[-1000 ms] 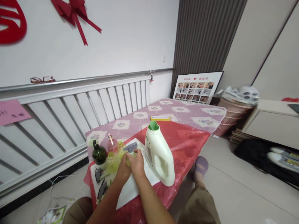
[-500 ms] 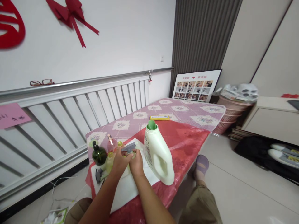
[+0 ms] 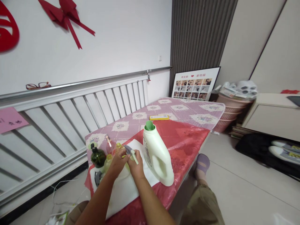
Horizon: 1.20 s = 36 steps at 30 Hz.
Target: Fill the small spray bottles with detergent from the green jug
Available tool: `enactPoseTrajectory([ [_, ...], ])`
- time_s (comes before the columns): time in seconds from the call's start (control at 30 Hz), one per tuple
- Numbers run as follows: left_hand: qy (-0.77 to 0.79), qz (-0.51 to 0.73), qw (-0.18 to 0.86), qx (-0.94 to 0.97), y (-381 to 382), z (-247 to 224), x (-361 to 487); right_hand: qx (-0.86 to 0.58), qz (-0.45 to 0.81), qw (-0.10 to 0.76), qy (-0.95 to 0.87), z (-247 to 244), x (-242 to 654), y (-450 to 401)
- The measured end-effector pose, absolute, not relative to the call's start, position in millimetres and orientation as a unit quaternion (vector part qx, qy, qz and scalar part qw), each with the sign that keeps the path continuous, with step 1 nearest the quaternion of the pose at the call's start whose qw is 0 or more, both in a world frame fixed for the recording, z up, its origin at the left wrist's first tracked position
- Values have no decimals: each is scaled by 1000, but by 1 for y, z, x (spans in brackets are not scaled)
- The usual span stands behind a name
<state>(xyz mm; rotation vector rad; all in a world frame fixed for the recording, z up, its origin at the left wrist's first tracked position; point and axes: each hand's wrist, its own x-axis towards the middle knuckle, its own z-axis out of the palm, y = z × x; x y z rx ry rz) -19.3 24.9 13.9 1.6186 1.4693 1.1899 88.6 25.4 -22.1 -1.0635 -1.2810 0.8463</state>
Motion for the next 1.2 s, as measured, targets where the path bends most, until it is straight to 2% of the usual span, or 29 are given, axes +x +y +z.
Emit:
enactPoseTrajectory([
  [0.27, 488, 462, 387, 631, 28, 12, -24, -445, 353, 597, -567, -24, 91, 27],
  [0.5, 519, 514, 356, 583, 36, -6, -11, -478, 352, 582, -556, -29, 87, 30],
  [0.77, 476, 481, 376, 633, 29, 9, -29, -498, 333, 582, -550, -27, 88, 32],
  [0.97, 455, 480, 407, 630, 38, -1, -28, -492, 334, 582, -554, -31, 88, 33],
  [1.2, 450, 468, 397, 648, 39, 11, -31, -505, 317, 583, -551, -33, 88, 36],
])
